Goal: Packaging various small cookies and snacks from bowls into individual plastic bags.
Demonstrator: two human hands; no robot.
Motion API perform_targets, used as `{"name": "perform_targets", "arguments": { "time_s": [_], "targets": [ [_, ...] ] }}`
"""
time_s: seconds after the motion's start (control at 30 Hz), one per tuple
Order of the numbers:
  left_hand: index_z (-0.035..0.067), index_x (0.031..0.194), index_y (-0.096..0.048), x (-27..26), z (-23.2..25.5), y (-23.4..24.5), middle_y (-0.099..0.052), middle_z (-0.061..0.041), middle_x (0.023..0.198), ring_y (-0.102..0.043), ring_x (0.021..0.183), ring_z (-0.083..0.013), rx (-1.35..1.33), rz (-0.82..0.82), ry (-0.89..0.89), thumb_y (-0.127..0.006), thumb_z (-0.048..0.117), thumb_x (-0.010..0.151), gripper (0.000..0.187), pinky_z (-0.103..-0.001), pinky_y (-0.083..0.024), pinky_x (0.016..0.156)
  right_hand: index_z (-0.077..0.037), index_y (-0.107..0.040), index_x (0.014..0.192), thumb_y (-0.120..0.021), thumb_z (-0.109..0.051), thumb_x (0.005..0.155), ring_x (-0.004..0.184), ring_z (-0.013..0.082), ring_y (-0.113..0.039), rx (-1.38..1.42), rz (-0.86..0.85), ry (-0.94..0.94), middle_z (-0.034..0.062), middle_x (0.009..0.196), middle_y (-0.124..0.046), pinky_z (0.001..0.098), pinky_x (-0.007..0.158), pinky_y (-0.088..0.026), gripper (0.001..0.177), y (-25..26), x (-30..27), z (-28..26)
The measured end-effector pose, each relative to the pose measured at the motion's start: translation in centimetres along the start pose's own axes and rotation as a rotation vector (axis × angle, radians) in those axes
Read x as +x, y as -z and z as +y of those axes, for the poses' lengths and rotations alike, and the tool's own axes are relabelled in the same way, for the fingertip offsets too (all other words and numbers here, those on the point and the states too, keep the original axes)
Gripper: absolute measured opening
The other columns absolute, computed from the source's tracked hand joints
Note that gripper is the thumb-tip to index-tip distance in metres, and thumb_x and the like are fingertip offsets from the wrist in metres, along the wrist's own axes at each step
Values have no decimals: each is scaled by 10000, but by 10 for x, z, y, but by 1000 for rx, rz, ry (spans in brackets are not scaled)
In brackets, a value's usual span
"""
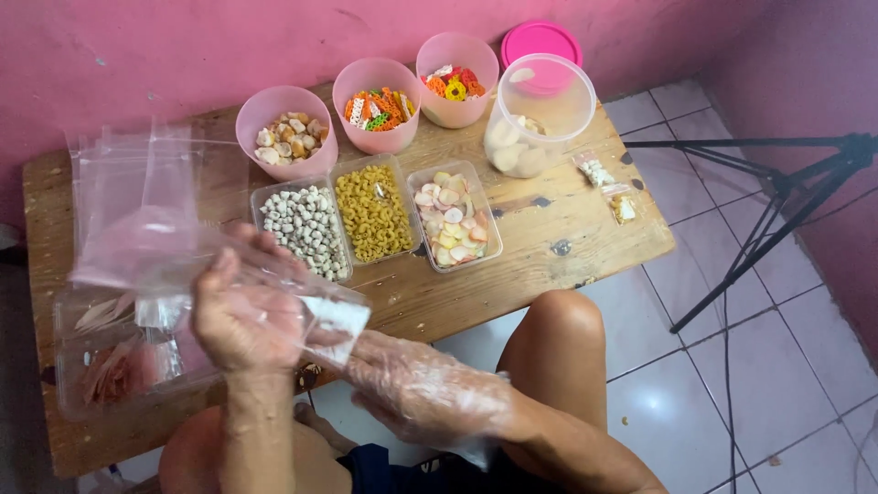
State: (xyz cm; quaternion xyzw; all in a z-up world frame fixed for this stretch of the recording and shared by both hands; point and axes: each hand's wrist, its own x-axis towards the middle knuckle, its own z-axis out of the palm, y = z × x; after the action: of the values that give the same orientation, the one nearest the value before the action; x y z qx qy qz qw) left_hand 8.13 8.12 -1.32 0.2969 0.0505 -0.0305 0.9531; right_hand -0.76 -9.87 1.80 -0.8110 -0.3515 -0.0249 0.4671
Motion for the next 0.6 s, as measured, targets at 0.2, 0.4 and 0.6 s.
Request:
{"name": "perform_targets", "arguments": {
  "time_s": [0.2,0.4,0.6],
  "targets": [
    [135,1651,-392,-5,-4,19,-534,-81,1543,-505,1394,-311,11,-588,-231,-800,44,855,899,-514,-444,1270,-43,-373,1355,-782,-587,661,1265,368,-402,-34,283,-134,209,1358,-379,496,1088,-400,972,23,-3,9],
    [127,1594,-381,-32,-26,39,-533,-55,1496,-492,1365,-241,424,-647,-280,-769,201,870,824,-416,-417,1226,-114,-79,1627,-778,-164,875,1380,426,-579,277,274,-25,274,1512,-472,476,1100,-579,1028,2,0,33],
    [70,1543,-323,-37,-11,26,-561,-66,1401,-618,1239,-186,901,-416,-460,-761,317,810,888,-306,-544,1113,-93,-170,1615,-791,-349,712,1552,392,-411,285,246,-86,224,1658,-357,505,1272,-398,1125,14,-4,28]
  ]
}}
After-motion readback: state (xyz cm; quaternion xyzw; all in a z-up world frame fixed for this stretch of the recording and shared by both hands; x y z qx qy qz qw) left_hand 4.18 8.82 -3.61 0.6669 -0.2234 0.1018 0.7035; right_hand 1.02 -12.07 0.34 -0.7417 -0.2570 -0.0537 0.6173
